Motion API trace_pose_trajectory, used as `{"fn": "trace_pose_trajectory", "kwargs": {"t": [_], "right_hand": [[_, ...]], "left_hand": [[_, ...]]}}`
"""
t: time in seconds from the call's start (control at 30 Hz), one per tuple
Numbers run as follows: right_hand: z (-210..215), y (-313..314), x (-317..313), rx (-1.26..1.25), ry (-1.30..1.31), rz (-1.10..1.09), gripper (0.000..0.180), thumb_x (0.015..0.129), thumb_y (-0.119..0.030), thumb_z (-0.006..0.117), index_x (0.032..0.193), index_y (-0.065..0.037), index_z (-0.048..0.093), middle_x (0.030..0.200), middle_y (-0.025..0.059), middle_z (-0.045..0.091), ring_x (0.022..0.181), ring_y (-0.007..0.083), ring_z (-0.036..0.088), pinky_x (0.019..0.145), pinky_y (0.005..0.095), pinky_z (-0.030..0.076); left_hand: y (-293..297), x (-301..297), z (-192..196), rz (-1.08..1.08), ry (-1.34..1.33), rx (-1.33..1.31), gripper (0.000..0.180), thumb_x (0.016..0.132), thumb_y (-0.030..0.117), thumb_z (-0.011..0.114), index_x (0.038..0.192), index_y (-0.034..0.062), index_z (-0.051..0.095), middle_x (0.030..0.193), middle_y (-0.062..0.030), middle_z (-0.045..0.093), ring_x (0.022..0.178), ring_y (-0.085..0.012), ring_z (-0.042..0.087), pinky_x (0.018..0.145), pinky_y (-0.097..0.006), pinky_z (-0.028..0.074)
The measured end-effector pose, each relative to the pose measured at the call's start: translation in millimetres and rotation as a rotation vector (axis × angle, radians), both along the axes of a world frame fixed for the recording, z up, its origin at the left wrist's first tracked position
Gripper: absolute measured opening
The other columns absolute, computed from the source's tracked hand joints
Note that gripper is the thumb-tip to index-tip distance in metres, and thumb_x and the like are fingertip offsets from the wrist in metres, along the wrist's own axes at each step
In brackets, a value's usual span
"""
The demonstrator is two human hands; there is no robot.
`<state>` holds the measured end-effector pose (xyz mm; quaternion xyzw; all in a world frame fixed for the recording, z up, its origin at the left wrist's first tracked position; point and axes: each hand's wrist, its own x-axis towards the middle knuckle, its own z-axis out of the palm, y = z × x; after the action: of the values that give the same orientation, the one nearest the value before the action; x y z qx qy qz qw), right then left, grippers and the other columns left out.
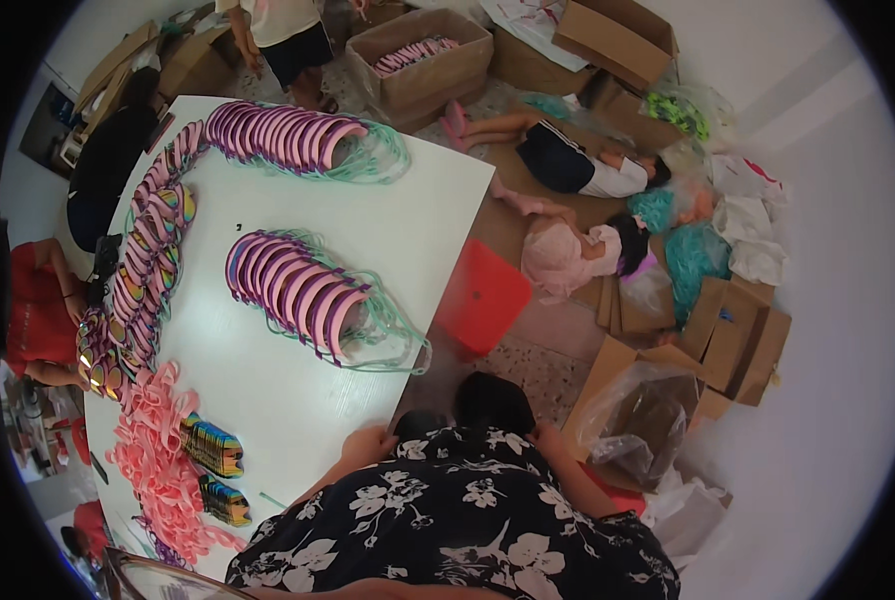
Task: Inspecting, grouping, and placing assembled plastic headbands into a cardboard box for shipping.
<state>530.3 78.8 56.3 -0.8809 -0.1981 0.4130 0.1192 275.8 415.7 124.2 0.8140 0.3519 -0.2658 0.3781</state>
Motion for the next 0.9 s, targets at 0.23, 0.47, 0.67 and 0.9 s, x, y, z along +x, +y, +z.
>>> {"fn": "trace_pose_trajectory", "kwargs": {"t": [0.23, 0.47, 0.67, 0.9], "right_hand": [[-35, -50, 55, 0.102, 0.023, -0.11, 0.029, 0.082, -0.03, 0.072, 0.091, -0.003, 0.071, 0.085, 0.017, 0.07, 0.082, 0.0325, 0.069, 0.073, 0.0417, 0.052], [-57, -90, 185, 0.21, 0.138, -0.15, 0.028, 0.084, -0.029, 0.07, 0.094, -0.003, 0.072, 0.086, 0.0169, 0.071, 0.083, 0.0337, 0.069, 0.075, 0.0408, 0.053], [-35, -174, 270, 0.078, 0.067, -0.199, 0.033, 0.085, -0.033, 0.064, 0.09, -0.002, 0.071, 0.087, 0.0204, 0.07, 0.086, 0.0368, 0.068, 0.076, 0.0443, 0.052], [-156, -303, 315, -0.007, 0.113, 0.246, 0.044, 0.083, -0.049, 0.065, 0.088, -0.006, 0.071, 0.083, 0.0231, 0.068, 0.085, 0.0435, 0.066, 0.076, 0.0519, 0.053]], "left_hand": [[-27, 124, 54, -0.197, -0.144, 0.021, 0.027, 0.09, 0.032, 0.058, 0.098, 0.0067, 0.064, 0.096, -0.0178, 0.066, 0.091, -0.0377, 0.066, 0.079, -0.05, 0.052], [9, 331, 40, 0.222, -0.359, 0.583, 0.045, 0.081, 0.031, 0.072, 0.111, 0.0039, 0.053, 0.109, -0.0222, 0.056, 0.097, -0.0413, 0.062, 0.079, -0.049, 0.053], [58, 391, 22, 0.264, 0.147, 0.616, 0.046, 0.078, 0.041, 0.074, 0.11, 0.0099, 0.066, 0.116, -0.017, 0.063, 0.109, -0.0348, 0.061, 0.09, -0.045, 0.052], [93, 357, -35, 0.122, 0.262, 0.591, 0.027, 0.082, 0.023, 0.063, 0.102, 0.0075, 0.071, 0.108, -0.0173, 0.069, 0.105, -0.0349, 0.065, 0.091, -0.045, 0.052]]}}
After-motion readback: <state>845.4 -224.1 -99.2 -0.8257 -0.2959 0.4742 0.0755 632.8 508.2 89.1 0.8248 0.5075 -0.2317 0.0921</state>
